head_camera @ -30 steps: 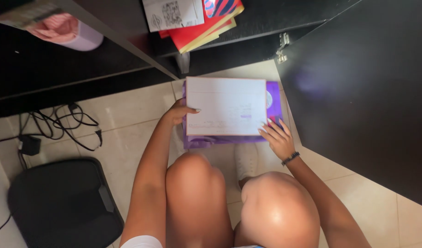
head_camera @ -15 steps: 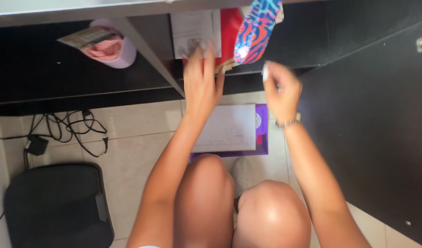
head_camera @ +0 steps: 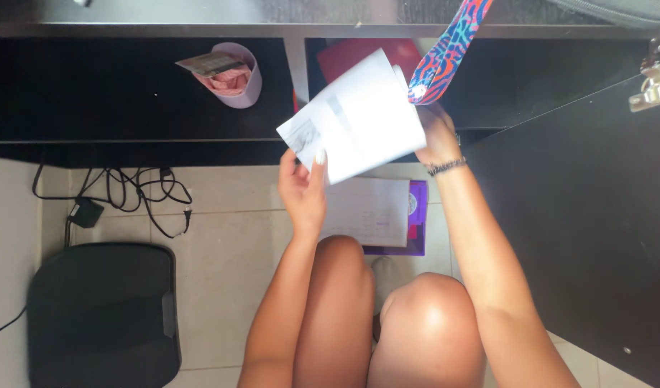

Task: The person tidies a desk area. They handle a phone, open a small white box, gather cables and accessories into a basket, carry the basket to the desk, open a lower cabinet, read a folded paper, and place papers and books onto the cabinet shelves.

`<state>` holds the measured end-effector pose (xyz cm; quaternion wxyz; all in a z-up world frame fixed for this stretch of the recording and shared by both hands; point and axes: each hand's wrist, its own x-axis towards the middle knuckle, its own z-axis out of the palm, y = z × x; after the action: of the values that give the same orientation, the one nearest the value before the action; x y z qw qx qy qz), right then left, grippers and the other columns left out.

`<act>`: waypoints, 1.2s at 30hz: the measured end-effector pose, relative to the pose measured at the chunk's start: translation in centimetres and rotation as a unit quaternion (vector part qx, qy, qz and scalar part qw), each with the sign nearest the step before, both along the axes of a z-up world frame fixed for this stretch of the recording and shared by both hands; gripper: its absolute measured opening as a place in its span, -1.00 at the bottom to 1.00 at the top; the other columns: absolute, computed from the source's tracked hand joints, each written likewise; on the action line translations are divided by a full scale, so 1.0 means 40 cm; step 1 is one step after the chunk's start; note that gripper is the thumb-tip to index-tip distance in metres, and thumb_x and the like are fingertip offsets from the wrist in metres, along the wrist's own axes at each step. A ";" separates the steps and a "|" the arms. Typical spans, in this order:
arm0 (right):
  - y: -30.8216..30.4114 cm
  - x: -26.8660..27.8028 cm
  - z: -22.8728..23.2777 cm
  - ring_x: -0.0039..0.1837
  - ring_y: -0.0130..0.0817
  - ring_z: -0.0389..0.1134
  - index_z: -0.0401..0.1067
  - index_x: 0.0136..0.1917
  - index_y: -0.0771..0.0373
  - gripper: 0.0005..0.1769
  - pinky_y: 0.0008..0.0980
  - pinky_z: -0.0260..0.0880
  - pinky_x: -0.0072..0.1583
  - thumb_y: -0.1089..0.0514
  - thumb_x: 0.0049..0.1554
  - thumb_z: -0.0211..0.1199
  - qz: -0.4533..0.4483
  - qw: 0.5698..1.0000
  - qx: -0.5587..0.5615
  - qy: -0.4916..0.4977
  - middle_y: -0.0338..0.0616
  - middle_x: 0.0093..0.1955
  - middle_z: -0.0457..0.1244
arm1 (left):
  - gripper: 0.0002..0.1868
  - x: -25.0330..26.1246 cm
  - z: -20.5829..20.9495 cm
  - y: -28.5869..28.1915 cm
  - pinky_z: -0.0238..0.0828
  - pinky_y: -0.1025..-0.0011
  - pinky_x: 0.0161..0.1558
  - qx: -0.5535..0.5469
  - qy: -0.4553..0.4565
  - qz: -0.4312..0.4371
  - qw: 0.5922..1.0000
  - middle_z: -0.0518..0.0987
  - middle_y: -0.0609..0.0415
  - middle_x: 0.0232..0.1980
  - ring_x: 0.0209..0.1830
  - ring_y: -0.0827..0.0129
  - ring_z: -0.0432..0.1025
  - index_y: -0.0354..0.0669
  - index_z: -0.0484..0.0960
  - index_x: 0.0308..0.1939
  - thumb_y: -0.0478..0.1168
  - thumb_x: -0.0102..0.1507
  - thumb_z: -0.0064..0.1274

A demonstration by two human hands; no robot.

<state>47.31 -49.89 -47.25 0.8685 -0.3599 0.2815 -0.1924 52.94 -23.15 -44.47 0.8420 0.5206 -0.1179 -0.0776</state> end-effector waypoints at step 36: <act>0.271 -0.316 0.245 0.01 -0.36 0.45 0.48 -0.01 0.41 -0.88 -0.33 0.51 0.08 0.27 0.32 0.28 0.004 0.999 -0.047 0.012 -0.10 -0.03 0.39 | -0.42 -0.193 0.311 0.128 0.31 0.02 0.38 0.320 -0.387 -0.107 0.858 0.45 -0.24 0.39 0.39 -0.18 0.36 -0.30 0.52 0.11 -0.46 -0.01 0.24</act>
<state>34.67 -39.05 -37.43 0.8479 -0.4038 0.2809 -0.1977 45.20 -18.02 -32.01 0.5019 0.7338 -0.4578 0.0075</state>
